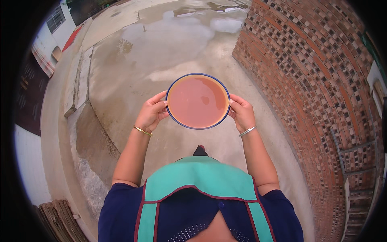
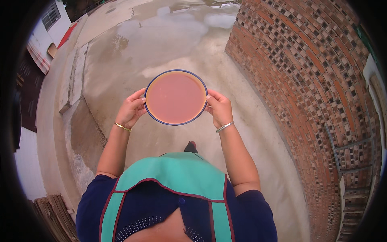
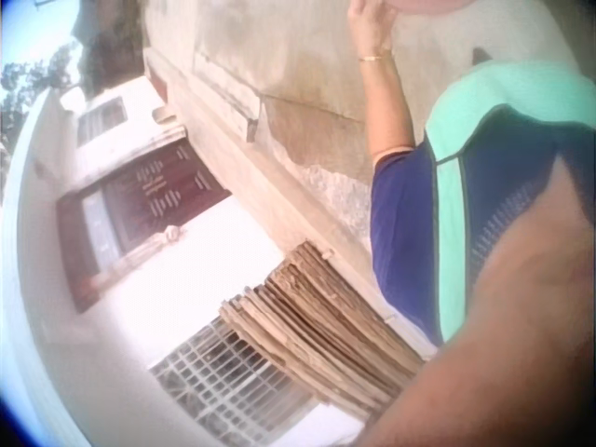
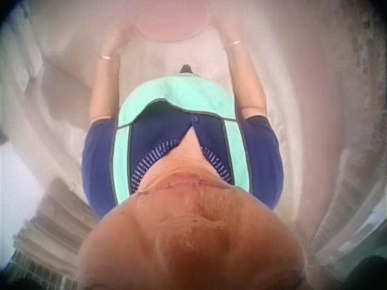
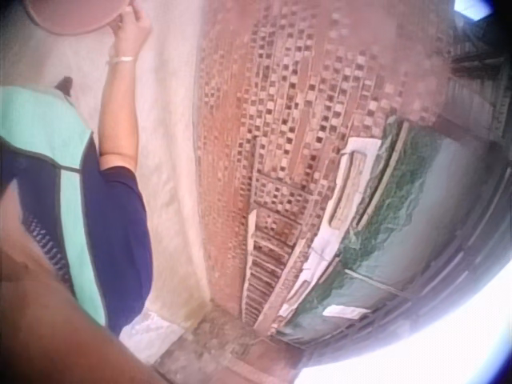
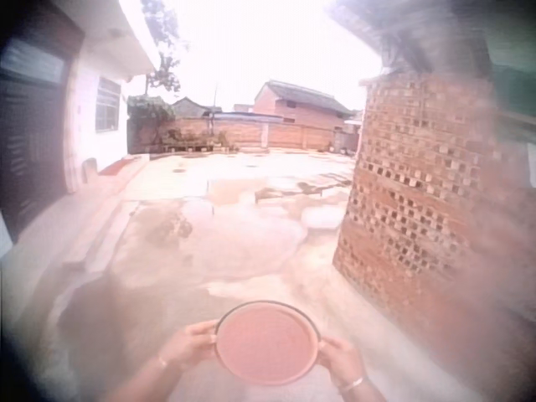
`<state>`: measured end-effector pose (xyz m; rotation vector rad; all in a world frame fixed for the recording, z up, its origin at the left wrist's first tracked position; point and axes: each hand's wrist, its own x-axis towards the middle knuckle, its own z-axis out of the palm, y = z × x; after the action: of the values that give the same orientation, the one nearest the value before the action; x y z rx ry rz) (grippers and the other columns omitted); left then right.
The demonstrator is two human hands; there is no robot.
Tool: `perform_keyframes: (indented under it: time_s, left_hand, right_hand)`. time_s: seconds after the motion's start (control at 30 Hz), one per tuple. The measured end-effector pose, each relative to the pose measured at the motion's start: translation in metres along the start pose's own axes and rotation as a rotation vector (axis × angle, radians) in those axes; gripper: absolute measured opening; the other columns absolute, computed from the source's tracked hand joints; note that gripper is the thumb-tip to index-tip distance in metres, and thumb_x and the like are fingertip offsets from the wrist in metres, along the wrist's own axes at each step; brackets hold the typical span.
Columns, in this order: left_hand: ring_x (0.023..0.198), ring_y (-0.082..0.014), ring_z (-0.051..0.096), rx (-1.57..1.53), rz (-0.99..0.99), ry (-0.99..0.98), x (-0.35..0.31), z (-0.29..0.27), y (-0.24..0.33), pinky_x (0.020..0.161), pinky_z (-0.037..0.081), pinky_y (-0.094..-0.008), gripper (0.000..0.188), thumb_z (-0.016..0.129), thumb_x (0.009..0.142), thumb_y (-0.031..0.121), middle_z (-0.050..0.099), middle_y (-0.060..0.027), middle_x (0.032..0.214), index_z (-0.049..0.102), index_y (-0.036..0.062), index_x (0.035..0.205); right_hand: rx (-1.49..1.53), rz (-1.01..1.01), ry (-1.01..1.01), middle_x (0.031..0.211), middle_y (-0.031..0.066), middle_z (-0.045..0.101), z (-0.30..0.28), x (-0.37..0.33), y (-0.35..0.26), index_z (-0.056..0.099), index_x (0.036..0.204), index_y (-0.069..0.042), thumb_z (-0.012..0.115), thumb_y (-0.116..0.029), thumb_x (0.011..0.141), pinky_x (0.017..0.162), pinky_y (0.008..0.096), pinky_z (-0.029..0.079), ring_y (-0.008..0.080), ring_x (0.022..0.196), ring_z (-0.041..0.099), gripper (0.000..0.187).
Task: The person uses a ladle to transfer soup from a large pot into three bowls, wipes the counter with a cloth, and then carries one of the bowls outside into a courtyard.
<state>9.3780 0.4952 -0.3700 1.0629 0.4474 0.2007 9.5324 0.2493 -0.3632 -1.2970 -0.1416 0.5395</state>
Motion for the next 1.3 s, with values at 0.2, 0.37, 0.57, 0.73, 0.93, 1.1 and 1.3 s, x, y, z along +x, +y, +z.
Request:
perform_keyframes:
  time_s: [0.2,0.37,0.57,0.73,0.93,1.1,1.3]
  left_hand:
    - [0.071,-0.0097,0.062,-0.032,-0.025,0.033,0.225,0.016,0.058,0.061,0.055,-0.0233,0.04,0.05,0.084,0.0,0.063,-0.0058,0.086,0.047,-0.0004,0.124]
    - [0.07,-0.0084,0.061,0.005,-0.011,-0.005,0.426,0.03,0.102,0.061,0.055,-0.0219,0.041,0.05,0.084,0.0,0.061,-0.0034,0.083,0.047,0.0,0.125]
    - [0.071,-0.0077,0.06,0.027,-0.066,-0.045,0.665,0.051,0.164,0.061,0.054,-0.0207,0.042,0.051,0.084,0.001,0.06,-0.0021,0.081,0.046,0.0005,0.125]
    - [0.071,-0.0081,0.06,0.042,-0.07,-0.071,0.86,0.066,0.205,0.06,0.054,-0.0204,0.042,0.051,0.084,0.001,0.06,-0.002,0.081,0.046,0.0008,0.126]
    - [0.071,-0.0088,0.061,0.018,-0.063,-0.05,1.092,0.092,0.252,0.06,0.055,-0.0212,0.043,0.051,0.085,0.001,0.063,-0.0054,0.087,0.044,0.0007,0.127]
    - [0.074,-0.0096,0.062,-0.001,-0.084,-0.038,1.274,0.121,0.299,0.062,0.055,-0.0224,0.044,0.051,0.085,0.001,0.063,-0.0057,0.089,0.044,0.0008,0.128]
    - [0.077,-0.0094,0.061,0.019,-0.08,-0.062,1.509,0.141,0.34,0.066,0.054,-0.023,0.044,0.051,0.085,0.002,0.062,-0.0057,0.094,0.044,0.0008,0.128]
  right_hand:
    - [0.0,0.042,-0.032,0.083,0.0037,0.061,-0.001,0.231,-0.039,0.056,0.109,0.005,0.051,-0.006,0.085,0.064,0.0252,0.051,0.0085,0.068,0.057,0.027]
    - [0.015,-0.004,0.021,0.085,0.0054,0.062,-0.007,0.425,-0.07,0.056,0.11,0.006,0.05,-0.006,0.086,0.065,0.0256,0.051,0.0094,0.069,0.058,0.027]
    - [0.058,-0.025,0.071,0.089,0.0068,0.063,-0.006,0.648,-0.111,0.054,0.113,0.006,0.051,-0.007,0.086,0.065,0.025,0.051,0.0104,0.072,0.06,0.03]
    - [0.04,-0.036,0.106,0.089,0.0069,0.063,-0.014,0.84,-0.144,0.053,0.114,0.007,0.051,-0.007,0.086,0.065,0.0247,0.051,0.0102,0.071,0.06,0.031]
    - [0.09,-0.056,0.052,0.087,0.0079,0.063,-0.027,1.08,-0.193,0.053,0.112,0.008,0.05,-0.004,0.087,0.061,0.0221,0.052,0.0097,0.069,0.06,0.027]
    - [0.035,-0.013,0.063,0.087,0.0068,0.062,-0.031,1.266,-0.249,0.053,0.114,0.007,0.05,-0.006,0.086,0.064,0.025,0.051,0.0102,0.071,0.059,0.031]
    - [0.018,-0.067,0.087,0.086,0.0047,0.062,-0.041,1.498,-0.287,0.056,0.112,0.005,0.05,-0.005,0.086,0.062,0.0241,0.05,0.0083,0.07,0.057,0.028]
